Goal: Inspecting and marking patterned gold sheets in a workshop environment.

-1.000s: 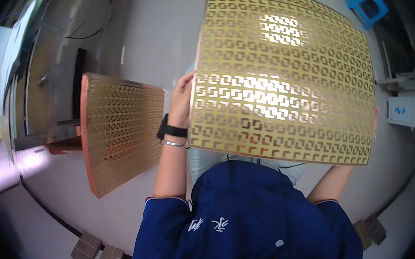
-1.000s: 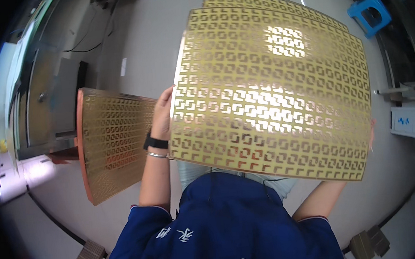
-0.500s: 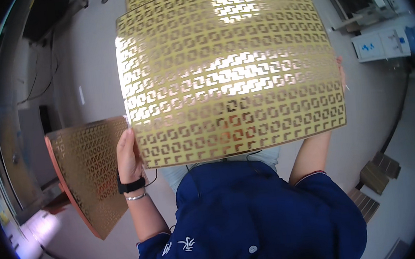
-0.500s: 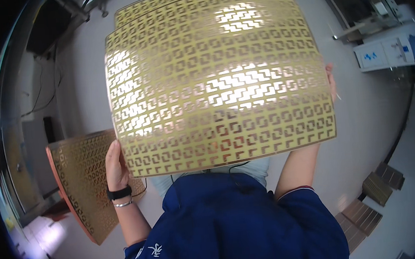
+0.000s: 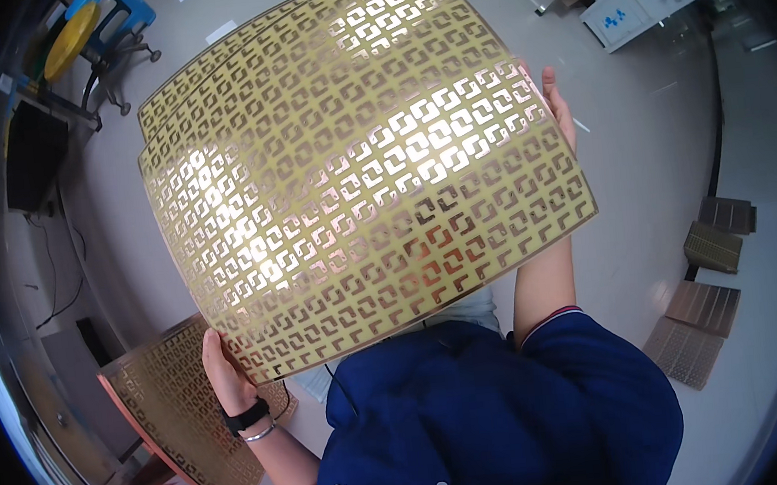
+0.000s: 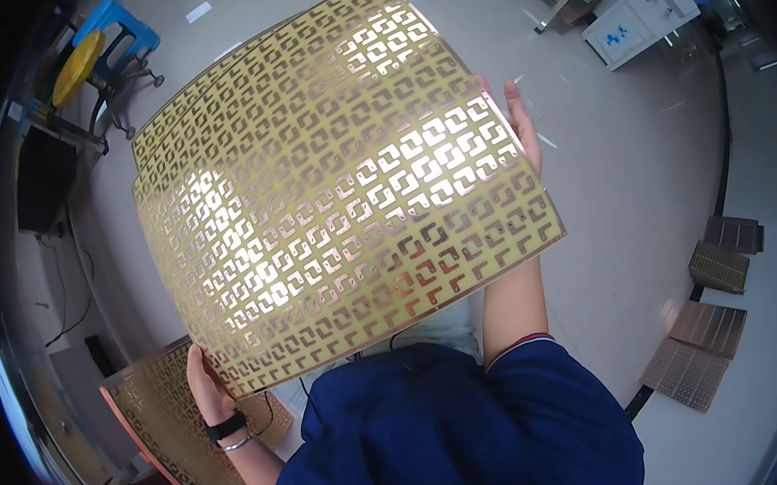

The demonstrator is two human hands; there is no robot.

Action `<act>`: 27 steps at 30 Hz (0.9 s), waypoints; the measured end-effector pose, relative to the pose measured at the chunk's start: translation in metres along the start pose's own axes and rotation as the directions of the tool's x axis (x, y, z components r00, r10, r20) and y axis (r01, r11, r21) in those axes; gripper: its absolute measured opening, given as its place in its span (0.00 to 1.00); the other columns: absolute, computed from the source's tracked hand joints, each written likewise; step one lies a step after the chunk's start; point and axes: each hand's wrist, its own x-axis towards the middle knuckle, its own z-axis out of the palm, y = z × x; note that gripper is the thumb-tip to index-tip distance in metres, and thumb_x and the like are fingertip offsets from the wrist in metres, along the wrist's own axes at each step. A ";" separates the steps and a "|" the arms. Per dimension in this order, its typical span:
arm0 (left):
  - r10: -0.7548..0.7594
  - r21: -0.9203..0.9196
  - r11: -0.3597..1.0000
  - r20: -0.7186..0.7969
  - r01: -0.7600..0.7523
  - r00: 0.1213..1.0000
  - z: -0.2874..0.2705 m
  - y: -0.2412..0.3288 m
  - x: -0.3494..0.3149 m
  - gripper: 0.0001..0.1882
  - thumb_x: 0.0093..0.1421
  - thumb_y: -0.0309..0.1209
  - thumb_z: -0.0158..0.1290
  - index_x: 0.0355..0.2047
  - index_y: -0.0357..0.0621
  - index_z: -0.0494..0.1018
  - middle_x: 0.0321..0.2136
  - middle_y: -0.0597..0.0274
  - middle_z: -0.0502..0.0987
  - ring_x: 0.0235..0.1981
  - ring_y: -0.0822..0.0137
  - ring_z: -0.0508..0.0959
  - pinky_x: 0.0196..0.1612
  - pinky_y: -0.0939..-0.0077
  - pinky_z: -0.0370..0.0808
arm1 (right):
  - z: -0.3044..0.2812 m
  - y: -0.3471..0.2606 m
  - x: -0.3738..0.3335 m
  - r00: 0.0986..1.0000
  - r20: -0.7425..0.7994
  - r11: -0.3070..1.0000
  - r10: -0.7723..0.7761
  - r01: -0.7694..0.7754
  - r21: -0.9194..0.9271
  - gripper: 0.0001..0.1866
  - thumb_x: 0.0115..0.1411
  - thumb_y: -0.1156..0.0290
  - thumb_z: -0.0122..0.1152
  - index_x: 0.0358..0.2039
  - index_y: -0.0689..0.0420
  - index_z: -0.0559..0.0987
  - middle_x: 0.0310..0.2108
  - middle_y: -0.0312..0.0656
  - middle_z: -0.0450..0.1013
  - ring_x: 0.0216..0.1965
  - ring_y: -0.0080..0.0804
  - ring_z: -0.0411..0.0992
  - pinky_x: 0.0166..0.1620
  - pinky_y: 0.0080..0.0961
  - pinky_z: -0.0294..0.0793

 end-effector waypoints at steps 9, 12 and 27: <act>0.178 0.095 0.980 -0.015 -0.176 0.984 -0.007 -0.018 0.004 0.12 0.65 0.32 0.40 0.36 0.37 0.70 0.32 0.67 0.74 0.32 0.77 0.74 0.37 0.79 0.71 | 0.008 -0.008 -0.007 0.999 -0.042 1.000 -0.003 0.004 0.018 0.18 0.67 0.62 0.29 0.54 0.53 0.58 0.54 0.50 0.62 0.56 0.36 0.63 0.54 0.29 0.73; 0.224 0.069 0.972 -0.006 -0.223 0.975 -0.003 -0.017 0.003 0.12 0.65 0.32 0.41 0.36 0.37 0.70 0.32 0.66 0.75 0.32 0.76 0.74 0.37 0.79 0.72 | 0.003 -0.009 -0.003 0.999 -0.050 0.999 -0.005 0.007 0.044 0.16 0.67 0.62 0.29 0.50 0.52 0.63 0.51 0.46 0.66 0.50 0.31 0.70 0.48 0.23 0.78; 0.317 0.068 0.948 -0.171 -0.310 0.933 0.011 -0.010 -0.014 0.12 0.65 0.34 0.43 0.33 0.37 0.71 0.29 0.67 0.74 0.29 0.76 0.74 0.32 0.80 0.72 | -0.012 -0.019 0.018 0.983 0.173 0.994 0.063 -0.048 -0.093 0.16 0.66 0.65 0.35 0.52 0.54 0.61 0.54 0.46 0.65 0.54 0.28 0.64 0.52 0.24 0.71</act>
